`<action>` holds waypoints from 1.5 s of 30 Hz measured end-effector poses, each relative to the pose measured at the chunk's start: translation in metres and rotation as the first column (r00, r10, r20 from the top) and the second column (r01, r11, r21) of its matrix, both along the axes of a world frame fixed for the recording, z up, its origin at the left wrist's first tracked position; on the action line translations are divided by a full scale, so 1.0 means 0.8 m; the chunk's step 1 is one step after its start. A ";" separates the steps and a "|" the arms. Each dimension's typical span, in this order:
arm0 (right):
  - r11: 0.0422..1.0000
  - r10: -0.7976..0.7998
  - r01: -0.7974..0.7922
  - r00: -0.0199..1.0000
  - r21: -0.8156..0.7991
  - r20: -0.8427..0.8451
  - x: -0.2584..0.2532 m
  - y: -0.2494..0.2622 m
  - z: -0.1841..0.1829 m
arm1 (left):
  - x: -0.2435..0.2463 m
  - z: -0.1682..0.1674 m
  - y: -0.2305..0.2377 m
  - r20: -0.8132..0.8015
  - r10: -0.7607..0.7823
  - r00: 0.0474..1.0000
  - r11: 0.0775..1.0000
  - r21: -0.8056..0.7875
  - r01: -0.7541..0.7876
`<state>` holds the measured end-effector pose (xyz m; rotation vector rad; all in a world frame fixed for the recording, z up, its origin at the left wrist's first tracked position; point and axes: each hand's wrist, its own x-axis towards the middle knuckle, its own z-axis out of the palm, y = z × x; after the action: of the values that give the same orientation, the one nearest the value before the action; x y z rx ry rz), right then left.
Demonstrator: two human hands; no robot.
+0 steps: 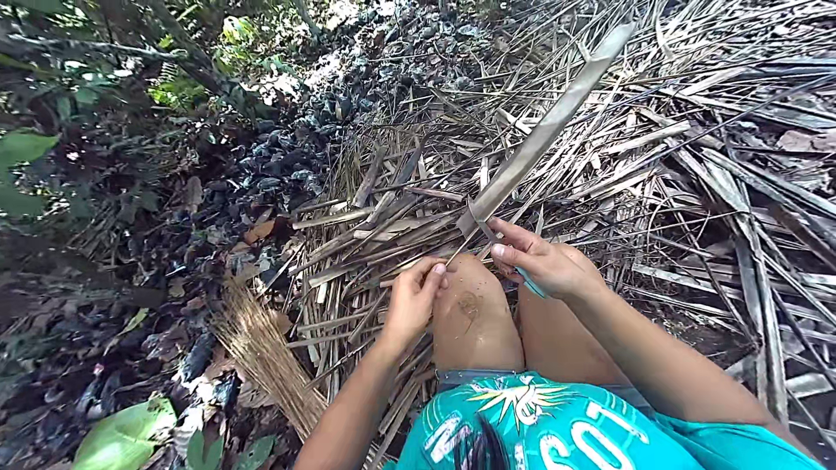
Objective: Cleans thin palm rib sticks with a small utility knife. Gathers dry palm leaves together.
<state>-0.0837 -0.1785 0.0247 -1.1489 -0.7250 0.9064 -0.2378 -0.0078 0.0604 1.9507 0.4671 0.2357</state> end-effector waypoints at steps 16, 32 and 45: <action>0.766 -0.095 0.421 0.821 -0.485 0.564 0.120 0.013 -0.032 | 0.017 -0.059 0.020 -0.168 0.080 0.983 0.986 -0.131 -0.102; 0.651 -0.719 0.614 0.688 -0.445 -0.103 0.167 -0.070 -0.044 | -0.023 -0.052 0.013 -0.172 0.197 0.965 0.891 -0.380 -0.249; 0.993 -0.113 0.108 0.982 -0.042 -0.153 0.028 -0.004 0.020 | -0.031 -0.034 -0.025 0.080 0.082 0.993 0.977 -0.204 -0.064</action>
<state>-0.0616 -0.1819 0.0406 -1.1236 -0.5165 0.9059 -0.2626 -0.0278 0.0330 1.7204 0.4867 0.3081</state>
